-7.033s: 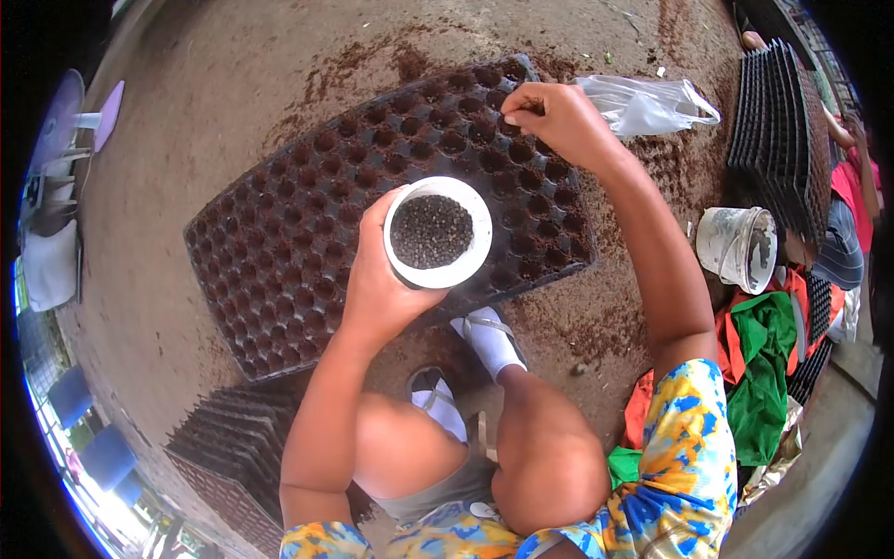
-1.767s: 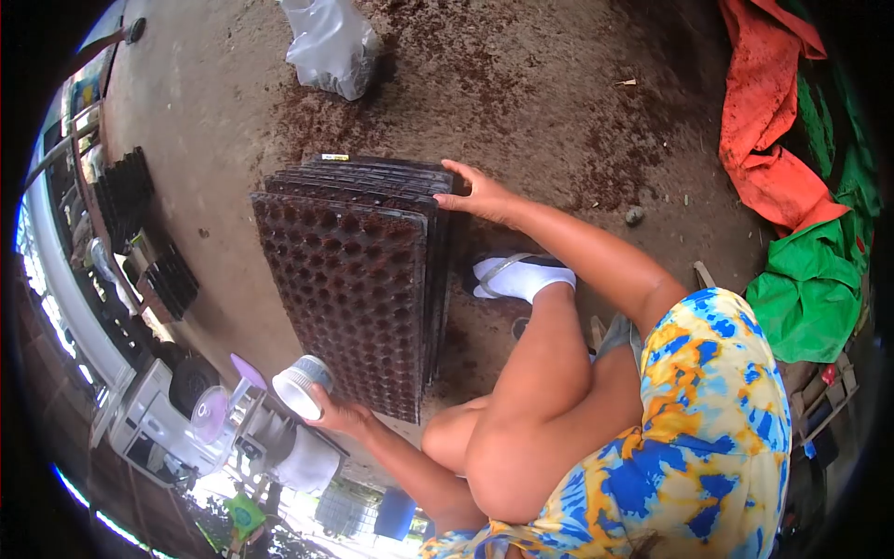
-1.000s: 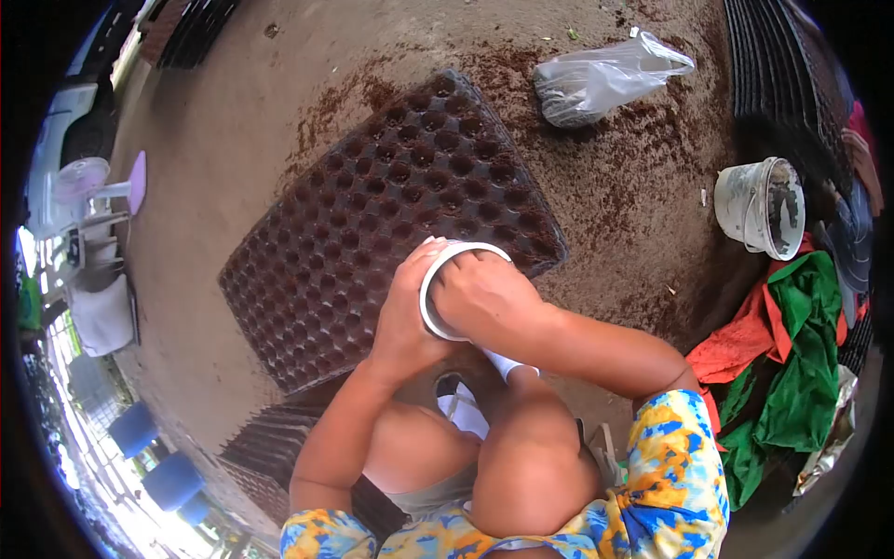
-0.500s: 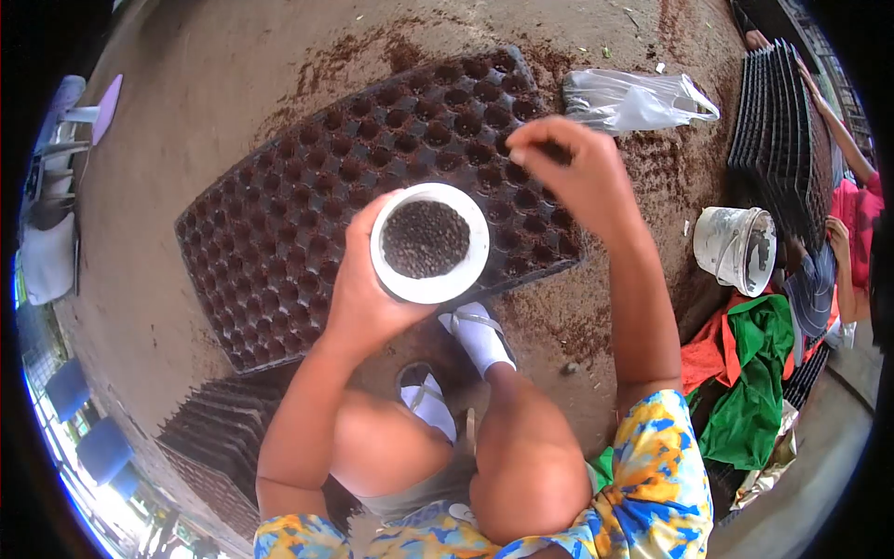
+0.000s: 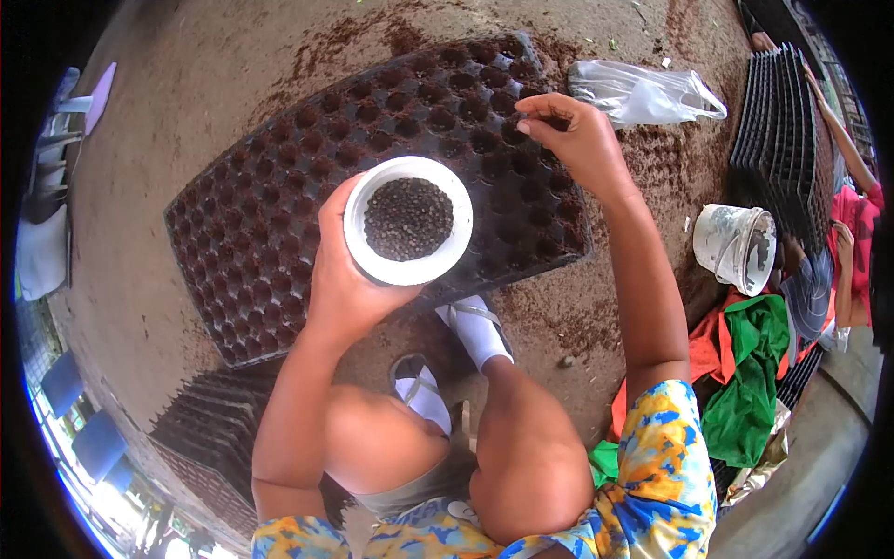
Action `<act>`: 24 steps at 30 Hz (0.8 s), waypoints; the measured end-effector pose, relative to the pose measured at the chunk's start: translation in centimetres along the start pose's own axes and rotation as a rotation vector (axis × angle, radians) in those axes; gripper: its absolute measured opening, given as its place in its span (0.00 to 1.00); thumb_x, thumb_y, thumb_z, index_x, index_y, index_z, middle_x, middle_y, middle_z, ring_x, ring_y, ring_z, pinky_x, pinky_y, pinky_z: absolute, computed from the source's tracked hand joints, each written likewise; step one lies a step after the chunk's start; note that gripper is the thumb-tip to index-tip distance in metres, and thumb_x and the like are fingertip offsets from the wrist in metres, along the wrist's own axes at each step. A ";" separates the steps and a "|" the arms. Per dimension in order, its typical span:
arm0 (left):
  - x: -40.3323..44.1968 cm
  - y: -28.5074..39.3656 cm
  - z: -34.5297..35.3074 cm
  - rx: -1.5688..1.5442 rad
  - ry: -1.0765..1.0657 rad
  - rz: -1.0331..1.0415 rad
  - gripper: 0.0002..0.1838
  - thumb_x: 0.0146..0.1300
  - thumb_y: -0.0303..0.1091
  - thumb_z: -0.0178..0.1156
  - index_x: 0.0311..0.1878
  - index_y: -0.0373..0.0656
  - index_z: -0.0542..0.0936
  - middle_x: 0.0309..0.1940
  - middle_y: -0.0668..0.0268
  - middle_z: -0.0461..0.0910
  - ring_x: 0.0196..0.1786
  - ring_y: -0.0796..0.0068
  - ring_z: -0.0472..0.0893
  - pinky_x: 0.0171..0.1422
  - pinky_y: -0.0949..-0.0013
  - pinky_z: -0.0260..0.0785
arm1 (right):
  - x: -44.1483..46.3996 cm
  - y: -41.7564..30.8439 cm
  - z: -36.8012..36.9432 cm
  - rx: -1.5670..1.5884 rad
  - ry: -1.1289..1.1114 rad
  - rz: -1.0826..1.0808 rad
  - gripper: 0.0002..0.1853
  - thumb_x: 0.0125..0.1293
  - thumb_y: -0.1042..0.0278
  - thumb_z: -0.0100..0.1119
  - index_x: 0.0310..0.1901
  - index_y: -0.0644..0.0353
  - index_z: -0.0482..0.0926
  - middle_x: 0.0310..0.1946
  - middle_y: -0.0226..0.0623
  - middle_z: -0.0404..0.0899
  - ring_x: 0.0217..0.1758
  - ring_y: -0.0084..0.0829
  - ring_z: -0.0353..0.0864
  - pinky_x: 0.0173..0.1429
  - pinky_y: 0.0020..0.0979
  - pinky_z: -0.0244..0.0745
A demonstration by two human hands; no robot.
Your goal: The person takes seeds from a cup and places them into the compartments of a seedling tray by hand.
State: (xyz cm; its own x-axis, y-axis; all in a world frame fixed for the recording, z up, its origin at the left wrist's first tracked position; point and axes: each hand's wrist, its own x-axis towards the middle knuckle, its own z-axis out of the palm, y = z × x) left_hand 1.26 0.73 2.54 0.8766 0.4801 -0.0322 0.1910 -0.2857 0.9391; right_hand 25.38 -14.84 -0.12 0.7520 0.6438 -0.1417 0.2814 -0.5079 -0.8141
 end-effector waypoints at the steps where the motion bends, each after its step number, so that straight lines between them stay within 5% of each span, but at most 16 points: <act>1: 0.0 -0.1 0.0 0.003 -0.005 -0.015 0.55 0.34 0.28 0.80 0.68 0.40 0.57 0.61 0.56 0.70 0.64 0.63 0.72 0.70 0.61 0.62 | 0.0 -0.1 0.0 -0.004 -0.011 0.015 0.13 0.59 0.70 0.68 0.46 0.61 0.84 0.39 0.37 0.86 0.42 0.25 0.82 0.49 0.29 0.75; 9: 0.1 -0.5 -0.2 0.021 0.000 -0.050 0.57 0.33 0.26 0.80 0.68 0.39 0.56 0.61 0.57 0.69 0.65 0.65 0.70 0.71 0.62 0.59 | -0.6 -1.1 -0.5 -0.022 -0.068 0.047 0.14 0.59 0.70 0.68 0.47 0.61 0.84 0.38 0.34 0.84 0.43 0.23 0.80 0.52 0.28 0.74; 12: 0.1 -0.7 -0.1 0.041 0.029 0.028 0.54 0.36 0.29 0.80 0.67 0.40 0.58 0.58 0.55 0.73 0.62 0.64 0.74 0.67 0.62 0.65 | -1.9 -1.3 -0.5 -0.053 -0.116 0.075 0.14 0.59 0.71 0.68 0.47 0.61 0.83 0.37 0.35 0.85 0.42 0.23 0.81 0.51 0.28 0.75; 15: 0.0 -0.7 0.1 0.012 0.018 0.012 0.54 0.36 0.29 0.80 0.67 0.40 0.59 0.59 0.56 0.72 0.62 0.63 0.74 0.67 0.62 0.65 | -3.3 -1.8 -0.6 -0.061 0.031 -0.029 0.12 0.58 0.71 0.67 0.45 0.61 0.84 0.37 0.42 0.86 0.38 0.30 0.85 0.43 0.29 0.78; 19: 0.0 -0.4 0.8 0.102 -0.080 0.045 0.53 0.35 0.31 0.80 0.67 0.40 0.60 0.62 0.53 0.69 0.64 0.57 0.72 0.68 0.60 0.65 | -6.8 -6.0 1.1 -0.159 -0.059 -0.598 0.08 0.51 0.78 0.65 0.36 0.60 0.84 0.31 0.38 0.84 0.35 0.37 0.83 0.40 0.34 0.80; 24: -0.2 0.3 1.5 0.197 -0.184 0.176 0.53 0.33 0.30 0.80 0.66 0.39 0.60 0.64 0.50 0.67 0.66 0.49 0.69 0.69 0.57 0.64 | -8.1 -7.9 6.5 -0.523 -0.429 -0.597 0.09 0.47 0.75 0.61 0.33 0.64 0.77 0.34 0.44 0.78 0.40 0.41 0.82 0.39 0.38 0.80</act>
State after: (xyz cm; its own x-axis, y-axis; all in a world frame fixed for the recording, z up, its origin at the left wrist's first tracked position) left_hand 1.85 -0.68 2.32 0.9654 0.2567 0.0464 0.0959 -0.5148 0.8519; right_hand 13.15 -12.34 3.80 0.1364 0.9888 -0.0605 0.8679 -0.1487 -0.4740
